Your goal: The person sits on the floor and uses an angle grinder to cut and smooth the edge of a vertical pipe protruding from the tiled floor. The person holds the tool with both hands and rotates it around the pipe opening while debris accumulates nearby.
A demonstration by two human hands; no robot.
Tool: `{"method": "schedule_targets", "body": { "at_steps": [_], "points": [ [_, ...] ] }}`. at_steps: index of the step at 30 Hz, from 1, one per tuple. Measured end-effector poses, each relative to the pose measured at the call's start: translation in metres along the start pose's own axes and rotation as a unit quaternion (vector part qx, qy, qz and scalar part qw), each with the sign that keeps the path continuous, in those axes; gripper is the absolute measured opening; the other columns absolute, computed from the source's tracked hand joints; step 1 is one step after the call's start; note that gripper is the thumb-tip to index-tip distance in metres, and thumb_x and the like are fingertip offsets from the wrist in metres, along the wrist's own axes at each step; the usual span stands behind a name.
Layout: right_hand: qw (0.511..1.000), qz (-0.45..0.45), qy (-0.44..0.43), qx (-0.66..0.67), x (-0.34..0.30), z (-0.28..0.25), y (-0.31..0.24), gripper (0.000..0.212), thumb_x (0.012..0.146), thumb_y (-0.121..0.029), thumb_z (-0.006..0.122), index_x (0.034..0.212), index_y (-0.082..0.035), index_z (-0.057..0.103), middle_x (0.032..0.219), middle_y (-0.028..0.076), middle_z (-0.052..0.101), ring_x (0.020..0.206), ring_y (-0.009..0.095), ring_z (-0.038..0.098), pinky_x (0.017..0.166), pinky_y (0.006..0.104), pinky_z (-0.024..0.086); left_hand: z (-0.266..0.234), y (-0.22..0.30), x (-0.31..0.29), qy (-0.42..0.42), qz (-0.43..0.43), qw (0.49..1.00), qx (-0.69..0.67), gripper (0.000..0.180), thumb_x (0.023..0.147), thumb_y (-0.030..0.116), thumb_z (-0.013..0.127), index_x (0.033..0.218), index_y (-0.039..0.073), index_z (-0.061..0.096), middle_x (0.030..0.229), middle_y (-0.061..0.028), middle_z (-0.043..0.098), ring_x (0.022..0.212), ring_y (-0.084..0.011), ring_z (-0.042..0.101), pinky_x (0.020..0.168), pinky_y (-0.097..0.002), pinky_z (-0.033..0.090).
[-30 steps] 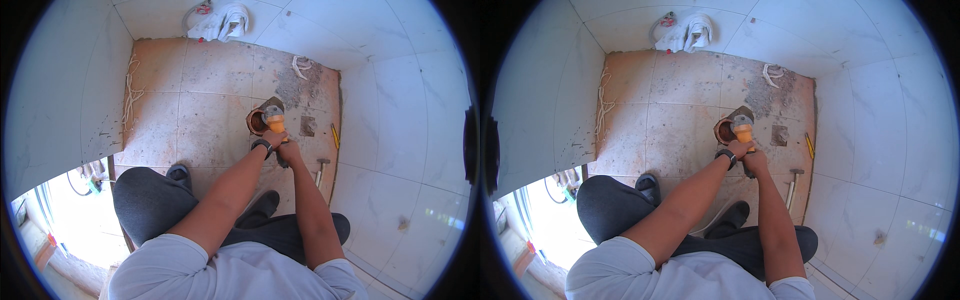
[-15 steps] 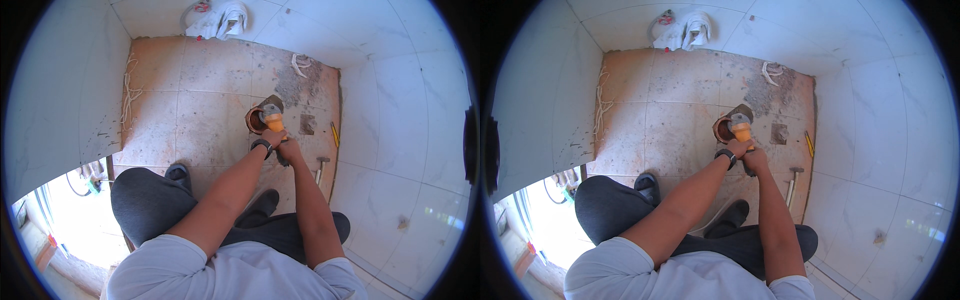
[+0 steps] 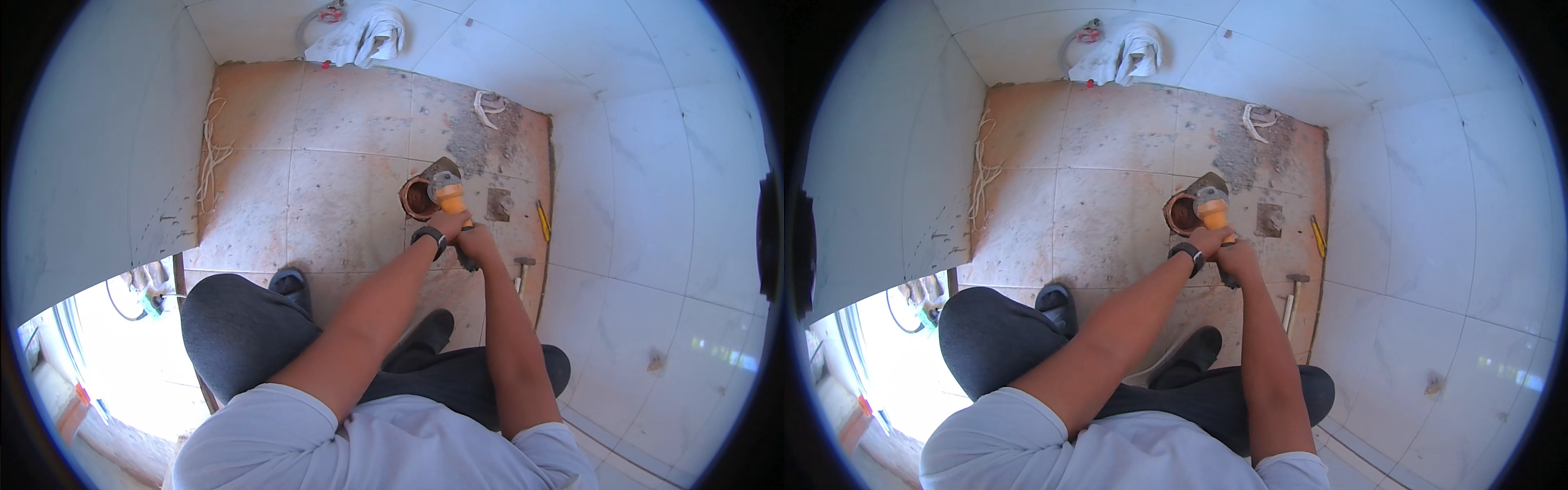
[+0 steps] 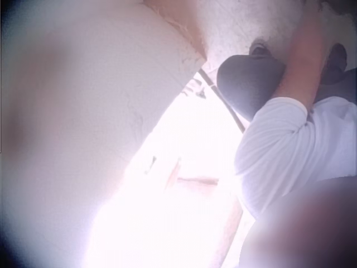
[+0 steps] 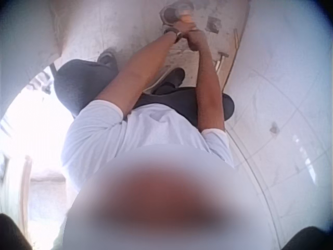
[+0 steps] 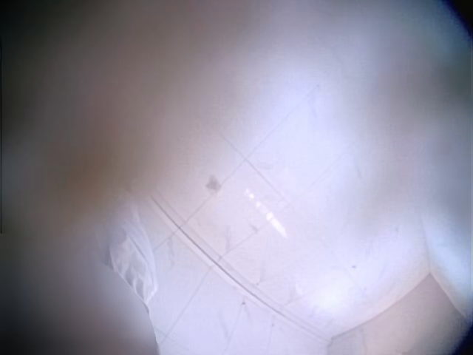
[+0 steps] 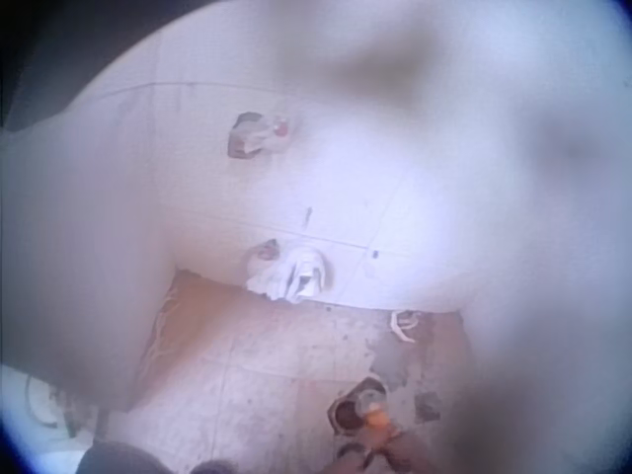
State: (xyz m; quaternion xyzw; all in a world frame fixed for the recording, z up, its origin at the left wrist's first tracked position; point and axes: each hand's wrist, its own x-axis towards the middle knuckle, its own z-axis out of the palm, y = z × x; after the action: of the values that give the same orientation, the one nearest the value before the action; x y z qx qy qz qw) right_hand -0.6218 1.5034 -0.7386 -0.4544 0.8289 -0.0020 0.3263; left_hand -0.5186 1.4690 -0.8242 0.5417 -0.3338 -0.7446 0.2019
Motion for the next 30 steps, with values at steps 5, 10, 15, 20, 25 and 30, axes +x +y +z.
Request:
{"method": "schedule_targets", "body": {
  "at_steps": [5, 10, 15, 20, 25, 30],
  "points": [
    [1.0, -0.013, -0.01, -0.019, -0.007, -0.009, -0.006, 0.055, 0.073, -0.039, 0.076, 0.097, 0.011, 0.072, 0.094, 0.033, 0.072, 0.096, 0.044, 0.073, 0.081, 0.0485, 0.056, 0.004, -0.001, -0.005, 0.001, 0.063, 0.998, -0.016, 0.081, 0.081, 0.058, 0.077, 0.12, -0.012, 0.066, 0.115, -0.0217, 0.072, 0.101, -0.026, 0.072, 0.086, -0.0366, 0.055],
    [1.0, -0.021, -0.005, -0.017, -0.012, -0.011, -0.015, 0.052, 0.074, -0.037, 0.075, 0.097, 0.01, 0.073, 0.094, 0.033, 0.072, 0.096, 0.044, 0.073, 0.081, 0.0478, 0.056, 0.0, 0.002, -0.006, -0.002, 0.01, 0.999, -0.034, 0.08, 0.081, 0.057, 0.077, 0.119, -0.012, 0.066, 0.112, -0.0221, 0.073, 0.101, -0.0277, 0.072, 0.085, -0.0372, 0.055],
    [0.999, -0.029, -0.019, -0.006, -0.014, -0.011, -0.021, 0.051, 0.074, -0.036, 0.075, 0.098, 0.009, 0.073, 0.095, 0.032, 0.072, 0.097, 0.044, 0.072, 0.082, 0.0471, 0.056, -0.005, 0.003, -0.01, 0.018, 0.007, 0.999, -0.031, 0.078, 0.081, 0.054, 0.079, 0.118, -0.013, 0.067, 0.11, -0.0216, 0.074, 0.099, -0.0272, 0.073, 0.084, -0.0367, 0.055],
    [0.999, -0.027, -0.011, -0.026, -0.011, -0.007, -0.028, 0.051, 0.074, -0.037, 0.075, 0.099, 0.008, 0.073, 0.096, 0.031, 0.072, 0.098, 0.045, 0.072, 0.084, 0.0466, 0.056, -0.008, 0.0, -0.005, 0.029, 0.0, 0.998, -0.064, 0.076, 0.082, 0.052, 0.079, 0.118, -0.014, 0.067, 0.11, -0.0216, 0.074, 0.097, -0.0257, 0.073, 0.082, -0.0357, 0.055],
    [0.999, -0.018, -0.007, -0.038, -0.011, -0.008, -0.036, 0.053, 0.074, -0.037, 0.076, 0.099, 0.01, 0.072, 0.096, 0.033, 0.072, 0.098, 0.045, 0.072, 0.083, 0.0465, 0.056, -0.008, -0.001, -0.001, 0.018, -0.008, 0.992, -0.126, 0.075, 0.083, 0.051, 0.079, 0.118, -0.015, 0.066, 0.11, -0.021, 0.073, 0.097, -0.0252, 0.073, 0.082, -0.0355, 0.056],
    [0.998, -0.031, -0.003, -0.059, -0.012, -0.009, -0.041, 0.054, 0.074, -0.037, 0.076, 0.1, 0.01, 0.072, 0.097, 0.033, 0.072, 0.099, 0.045, 0.072, 0.084, 0.0461, 0.056, -0.01, -0.001, -0.006, 0.028, -0.006, 0.995, -0.099, 0.082, 0.083, 0.06, 0.073, 0.115, -0.015, 0.066, 0.113, -0.0302, 0.071, 0.111, -0.0367, 0.07, 0.092, -0.0399, 0.053]
  ]
}}
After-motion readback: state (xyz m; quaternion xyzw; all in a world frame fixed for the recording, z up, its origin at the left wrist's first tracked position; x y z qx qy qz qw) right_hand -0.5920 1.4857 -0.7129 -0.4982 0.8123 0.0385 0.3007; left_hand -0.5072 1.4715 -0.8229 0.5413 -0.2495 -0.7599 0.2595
